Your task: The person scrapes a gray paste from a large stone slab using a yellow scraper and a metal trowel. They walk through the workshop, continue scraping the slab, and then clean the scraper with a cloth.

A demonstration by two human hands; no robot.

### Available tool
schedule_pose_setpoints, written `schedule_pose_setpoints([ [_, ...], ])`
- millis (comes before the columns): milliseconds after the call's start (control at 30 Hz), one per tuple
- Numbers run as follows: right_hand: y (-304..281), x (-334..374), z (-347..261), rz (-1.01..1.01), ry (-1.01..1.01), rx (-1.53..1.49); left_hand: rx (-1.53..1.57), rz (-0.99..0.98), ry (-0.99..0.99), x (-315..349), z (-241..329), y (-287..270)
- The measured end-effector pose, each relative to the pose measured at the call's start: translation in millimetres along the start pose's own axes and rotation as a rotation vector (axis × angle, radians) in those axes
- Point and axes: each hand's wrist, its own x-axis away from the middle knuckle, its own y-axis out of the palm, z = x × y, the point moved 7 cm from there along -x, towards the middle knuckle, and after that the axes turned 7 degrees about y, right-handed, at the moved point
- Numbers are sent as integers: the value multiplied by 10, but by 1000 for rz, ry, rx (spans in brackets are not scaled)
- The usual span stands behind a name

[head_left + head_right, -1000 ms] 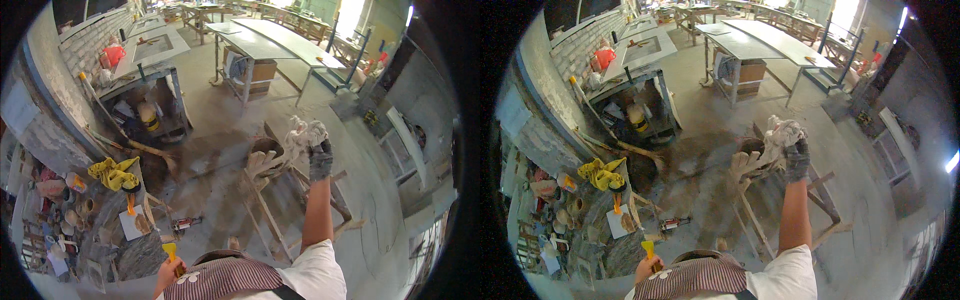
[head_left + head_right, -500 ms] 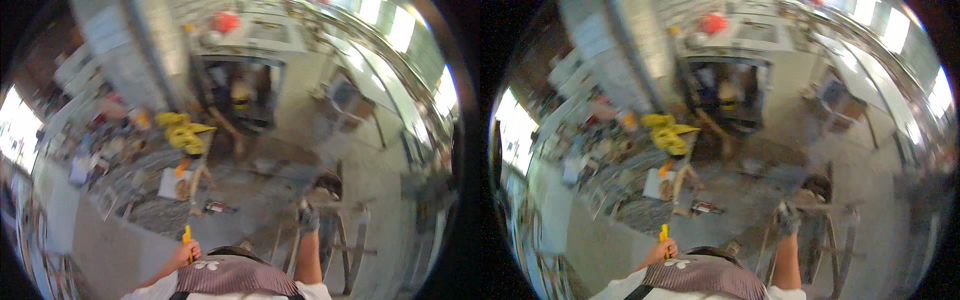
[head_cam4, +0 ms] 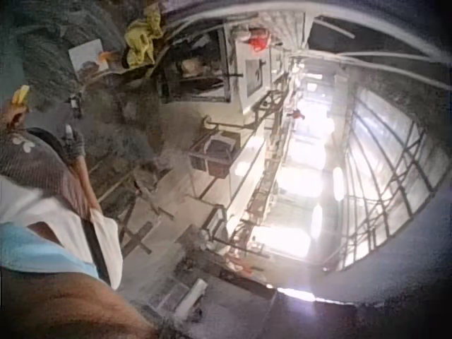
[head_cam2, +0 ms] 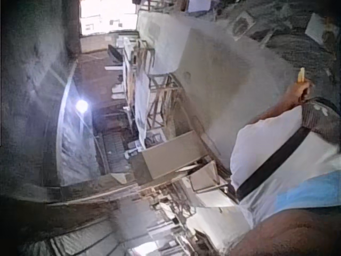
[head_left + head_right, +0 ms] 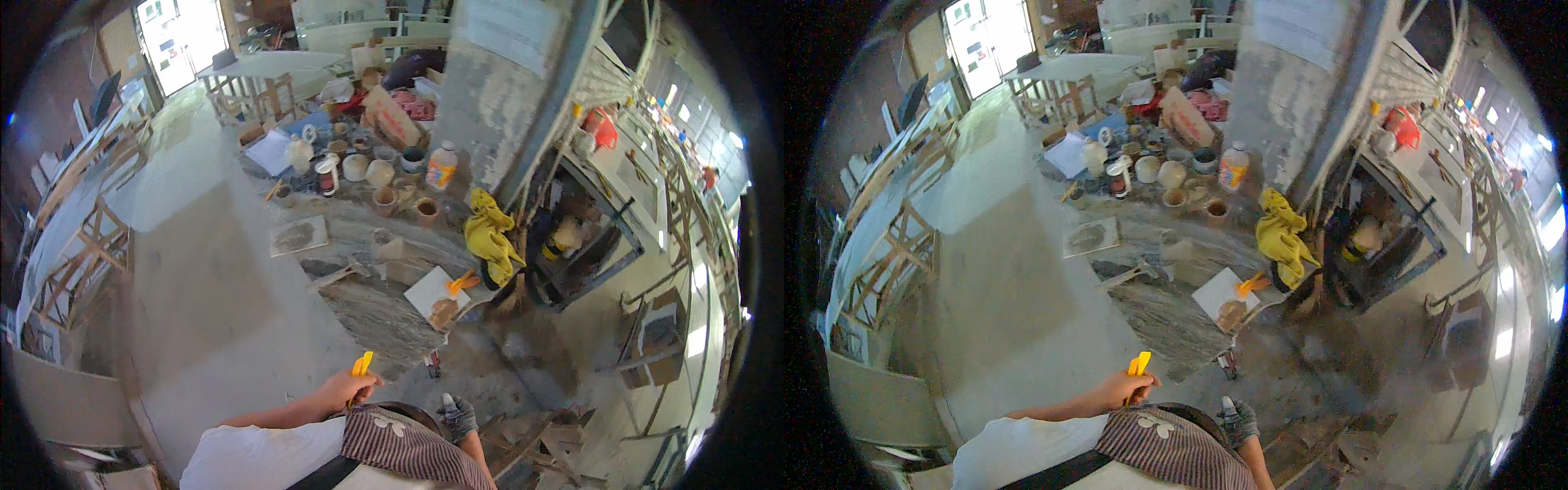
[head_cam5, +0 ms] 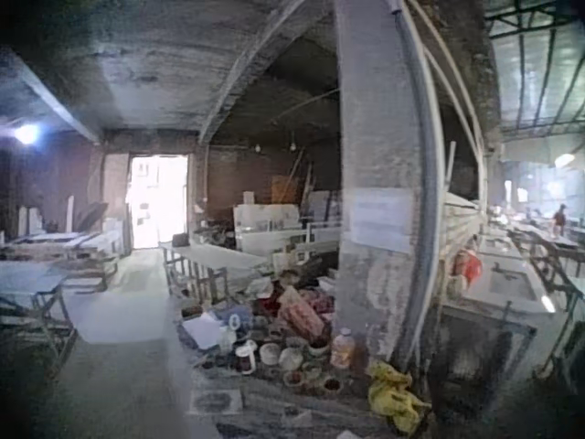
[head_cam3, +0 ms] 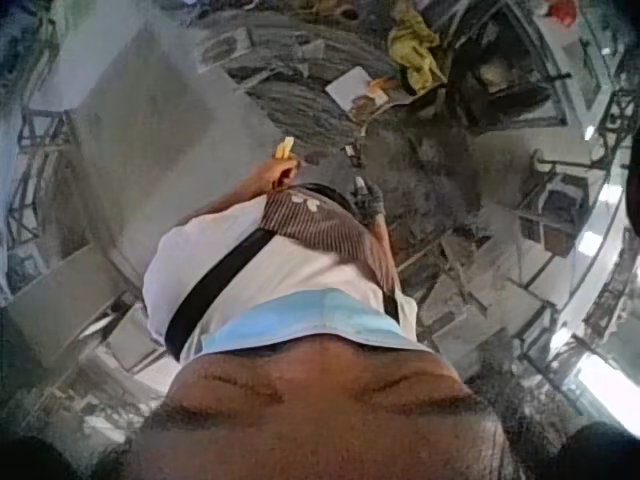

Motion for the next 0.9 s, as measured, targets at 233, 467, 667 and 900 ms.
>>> schedule_pose_setpoints([
  [233, 1173, -154, -313, -84, -68, 402, 291, 195, 55, 360, 35, -1290],
  [467, 2433, -142, -962, -199, -286, 536, 453, 351, 200, 908, 188, -2536],
  [667, 3079, -180, -1202, -279, -587, 733, 611, 538, 326, 1334, 367, -3100],
  [900, 3601, -377, -1475, -364, -382, 861, 699, 546, 307, 1333, 320, -3292],
])
